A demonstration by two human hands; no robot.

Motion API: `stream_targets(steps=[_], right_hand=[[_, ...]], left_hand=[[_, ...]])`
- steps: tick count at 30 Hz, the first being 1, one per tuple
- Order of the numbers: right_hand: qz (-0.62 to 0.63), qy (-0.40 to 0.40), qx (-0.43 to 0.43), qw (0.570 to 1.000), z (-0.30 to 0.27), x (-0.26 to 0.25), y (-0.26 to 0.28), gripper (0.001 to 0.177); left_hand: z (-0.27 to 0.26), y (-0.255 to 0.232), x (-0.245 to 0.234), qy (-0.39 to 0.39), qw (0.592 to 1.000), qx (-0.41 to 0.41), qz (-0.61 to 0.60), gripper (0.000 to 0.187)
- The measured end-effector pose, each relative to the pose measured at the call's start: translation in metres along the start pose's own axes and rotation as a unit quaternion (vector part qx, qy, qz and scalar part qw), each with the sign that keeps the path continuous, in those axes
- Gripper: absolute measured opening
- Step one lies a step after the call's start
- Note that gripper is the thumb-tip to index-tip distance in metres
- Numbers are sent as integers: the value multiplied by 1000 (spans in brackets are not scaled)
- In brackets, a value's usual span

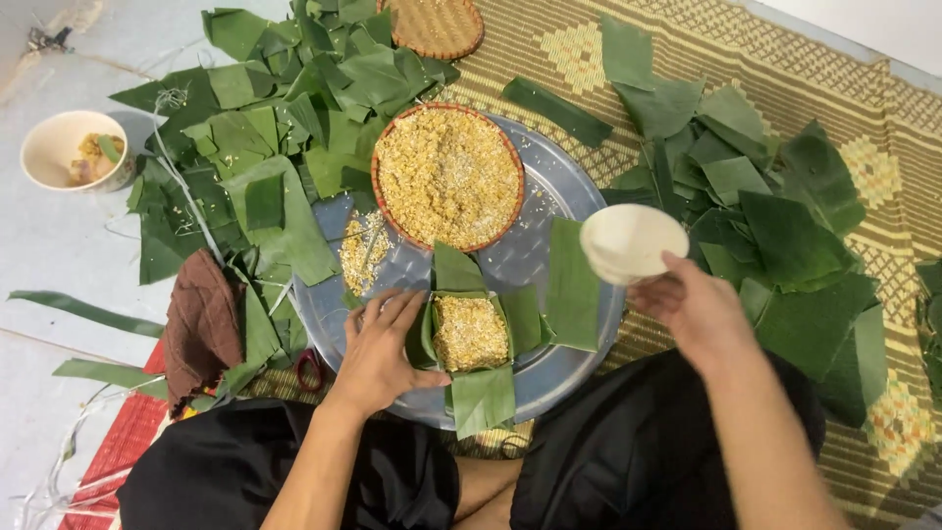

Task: The person sits on a floor mat and folds cut banana leaves into a square form on a metal tray, scoops a grainy rice mixture from a small bowl into the leaf-lined form, presses it level, and folds the leaves over the top. They then hold a banana leaf and cut it with scissors.

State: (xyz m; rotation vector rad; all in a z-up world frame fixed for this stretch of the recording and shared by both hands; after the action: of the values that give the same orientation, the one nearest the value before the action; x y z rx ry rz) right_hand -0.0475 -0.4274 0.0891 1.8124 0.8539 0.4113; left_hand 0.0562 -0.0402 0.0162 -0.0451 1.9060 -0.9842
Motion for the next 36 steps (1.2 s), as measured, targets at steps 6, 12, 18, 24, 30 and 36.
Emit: stream_targets(steps=[6, 12, 18, 24, 30, 36], right_hand=[[-138, -14, 14, 990, 106, -58, 0, 32], [-228, -43, 89, 969, 153, -91, -17, 30], [-279, -94, 159, 942, 175, -103, -35, 42], [-438, -88, 204, 871, 202, -115, -60, 26], [-529, -98, -242, 808, 182, -40, -8, 40], [-561, 296, -74, 770, 4, 117, -29, 41]], left_hand=[[-19, 8, 12, -94, 995, -6, 40, 100], [-39, 3, 26, -95, 993, -52, 42, 74], [-44, -2, 39, -82, 991, -74, 71, 72], [-47, -11, 51, -111, 989, -70, 64, 76], [-46, -12, 73, -141, 986, -77, 52, 83], [-47, -21, 78, -194, 976, -92, 45, 73]])
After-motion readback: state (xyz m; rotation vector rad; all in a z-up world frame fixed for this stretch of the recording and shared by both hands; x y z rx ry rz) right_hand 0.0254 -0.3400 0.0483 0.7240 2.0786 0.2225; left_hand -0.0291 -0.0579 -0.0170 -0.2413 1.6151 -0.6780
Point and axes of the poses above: each hand's wrist, its own z-axis towards the middle knuckle, its own x-axis out of the palm, y = z × x, the point moved 7 cm from there along z, towards the middle knuckle, and after that the axes turned 1 degree about y, right-handed, at the moved point
